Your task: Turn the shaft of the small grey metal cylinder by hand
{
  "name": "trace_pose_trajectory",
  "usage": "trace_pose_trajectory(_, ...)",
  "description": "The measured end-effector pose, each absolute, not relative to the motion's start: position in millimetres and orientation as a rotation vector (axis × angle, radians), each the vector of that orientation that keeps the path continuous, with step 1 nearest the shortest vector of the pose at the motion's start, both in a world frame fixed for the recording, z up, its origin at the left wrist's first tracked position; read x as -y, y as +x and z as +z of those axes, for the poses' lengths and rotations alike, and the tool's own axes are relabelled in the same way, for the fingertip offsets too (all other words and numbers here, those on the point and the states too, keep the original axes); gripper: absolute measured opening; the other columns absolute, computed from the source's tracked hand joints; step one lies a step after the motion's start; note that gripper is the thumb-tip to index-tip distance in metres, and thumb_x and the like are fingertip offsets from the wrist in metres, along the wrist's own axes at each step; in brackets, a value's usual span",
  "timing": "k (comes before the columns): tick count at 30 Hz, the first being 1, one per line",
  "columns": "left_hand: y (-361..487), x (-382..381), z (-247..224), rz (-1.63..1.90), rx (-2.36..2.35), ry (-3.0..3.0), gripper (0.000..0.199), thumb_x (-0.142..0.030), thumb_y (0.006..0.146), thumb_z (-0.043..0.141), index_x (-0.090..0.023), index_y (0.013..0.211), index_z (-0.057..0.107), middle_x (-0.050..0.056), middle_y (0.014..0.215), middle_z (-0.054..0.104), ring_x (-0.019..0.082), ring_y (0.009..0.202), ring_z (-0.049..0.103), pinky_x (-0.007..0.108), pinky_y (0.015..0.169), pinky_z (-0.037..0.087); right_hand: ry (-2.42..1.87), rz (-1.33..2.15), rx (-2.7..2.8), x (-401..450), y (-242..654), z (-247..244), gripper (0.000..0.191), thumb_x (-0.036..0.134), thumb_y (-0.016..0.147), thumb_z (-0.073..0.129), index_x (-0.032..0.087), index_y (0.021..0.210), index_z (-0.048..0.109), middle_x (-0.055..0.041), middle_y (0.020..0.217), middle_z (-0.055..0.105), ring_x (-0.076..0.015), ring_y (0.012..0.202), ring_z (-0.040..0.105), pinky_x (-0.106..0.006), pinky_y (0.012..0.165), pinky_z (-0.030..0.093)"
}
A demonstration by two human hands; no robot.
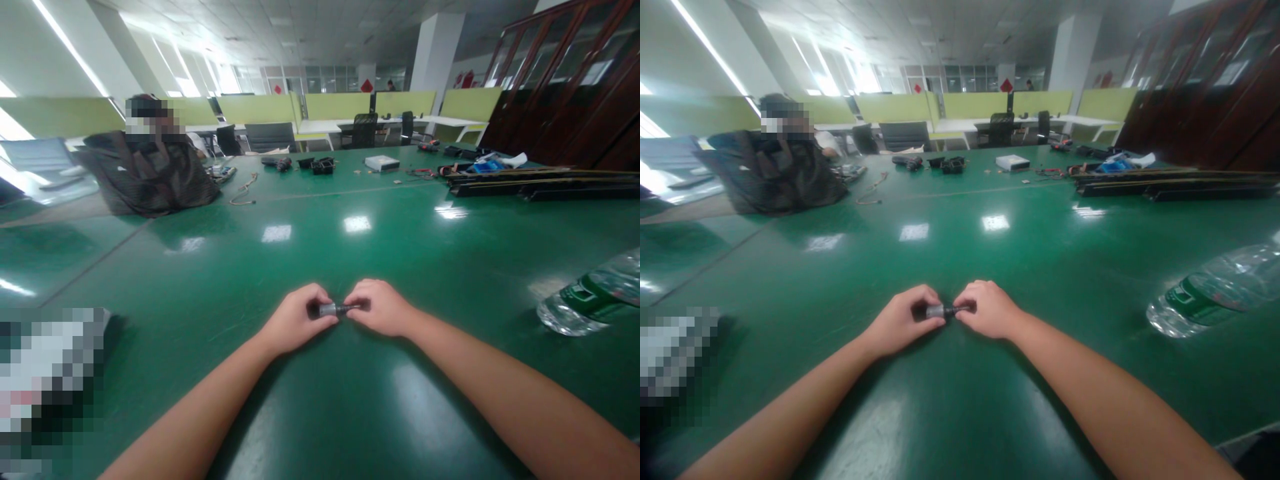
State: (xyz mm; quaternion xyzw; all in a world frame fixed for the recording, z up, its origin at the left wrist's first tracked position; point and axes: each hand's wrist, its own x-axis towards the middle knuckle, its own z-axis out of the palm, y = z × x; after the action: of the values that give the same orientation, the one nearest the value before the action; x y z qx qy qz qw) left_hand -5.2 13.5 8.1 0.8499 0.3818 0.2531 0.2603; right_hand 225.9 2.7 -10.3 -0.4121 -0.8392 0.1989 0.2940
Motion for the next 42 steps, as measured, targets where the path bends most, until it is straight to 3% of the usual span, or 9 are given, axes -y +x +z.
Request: trace_pose_trajectory(42, -7.5, -12.2, 9.4, 0.692, -1.044, 2.296, 0.021, -0.032, 0.079, 0.073, -0.018, 0.087, 0.059, 0.003, 0.089, 0.065, 0.018, 0.08, 0.06, 0.031, 0.073, 0.048, -1.153, 0.673, 2.209, -14.5, 268.7, -5.1, 0.013, 0.017, 0.073, 0.073, 0.02, 0.085, 0.077, -0.0032, 0.083, 0.07, -0.015, 0.077, 0.063, -0.027, 0.071, 0.048)
